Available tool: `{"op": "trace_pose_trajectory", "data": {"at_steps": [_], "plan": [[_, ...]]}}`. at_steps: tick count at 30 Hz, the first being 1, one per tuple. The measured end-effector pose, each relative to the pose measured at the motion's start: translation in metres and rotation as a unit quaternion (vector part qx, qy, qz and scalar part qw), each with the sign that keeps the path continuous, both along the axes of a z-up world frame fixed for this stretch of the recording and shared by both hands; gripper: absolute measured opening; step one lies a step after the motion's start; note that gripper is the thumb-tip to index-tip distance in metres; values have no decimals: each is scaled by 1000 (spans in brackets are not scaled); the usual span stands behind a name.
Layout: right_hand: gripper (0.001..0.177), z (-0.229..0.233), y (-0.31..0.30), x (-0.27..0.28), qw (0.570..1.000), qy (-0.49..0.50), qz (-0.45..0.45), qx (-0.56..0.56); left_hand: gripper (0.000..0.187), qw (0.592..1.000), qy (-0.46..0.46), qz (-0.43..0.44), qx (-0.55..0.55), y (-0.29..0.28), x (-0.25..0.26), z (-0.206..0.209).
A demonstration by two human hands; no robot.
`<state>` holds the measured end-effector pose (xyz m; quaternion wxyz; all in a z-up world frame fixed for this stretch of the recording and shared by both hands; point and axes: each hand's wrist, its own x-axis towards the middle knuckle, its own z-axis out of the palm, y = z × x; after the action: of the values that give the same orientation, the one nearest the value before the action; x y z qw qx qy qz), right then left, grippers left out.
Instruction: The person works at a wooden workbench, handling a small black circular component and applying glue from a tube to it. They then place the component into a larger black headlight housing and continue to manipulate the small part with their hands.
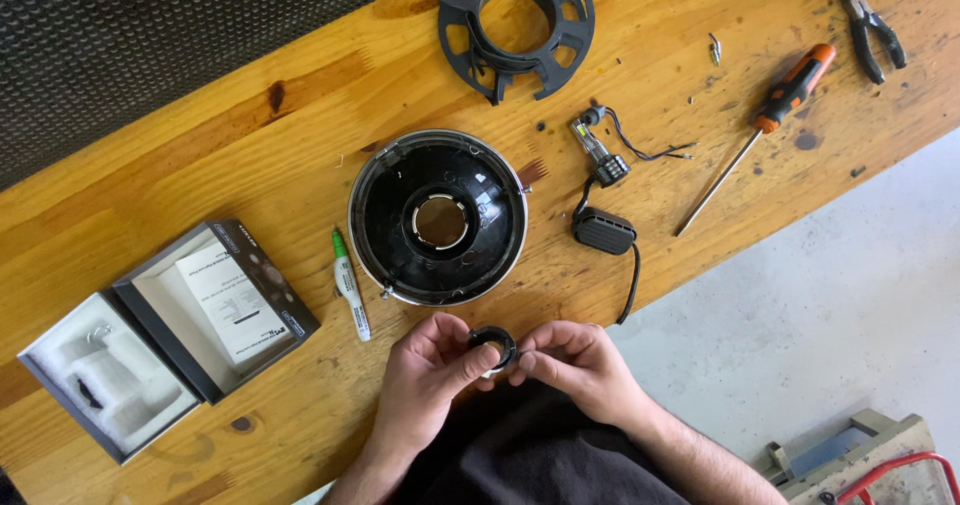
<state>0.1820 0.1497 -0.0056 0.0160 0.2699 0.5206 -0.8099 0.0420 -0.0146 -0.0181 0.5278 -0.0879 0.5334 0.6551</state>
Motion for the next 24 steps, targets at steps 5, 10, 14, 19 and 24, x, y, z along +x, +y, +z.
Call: {"op": "trace_pose_trajectory", "data": {"at_steps": [5,10,14,19,24], "plan": [[19,6,2,-3,1000,-6,-3,1,35,1000,4,-10,-20,3,-3,16],[23,4,3,-2,1000,-4,-2,1,34,999,32,-18,-22,2,-1,13],[20,3,3,0,1000,-9,6,7,32,998,53,-35,-22,4,-4,21],[21,4,3,0,1000,-9,8,7,31,996,65,-33,-41,5,-5,27],[19,-5,1,5,1000,0,8,7,29,996,76,-24,-26,3,-1,18]]}}
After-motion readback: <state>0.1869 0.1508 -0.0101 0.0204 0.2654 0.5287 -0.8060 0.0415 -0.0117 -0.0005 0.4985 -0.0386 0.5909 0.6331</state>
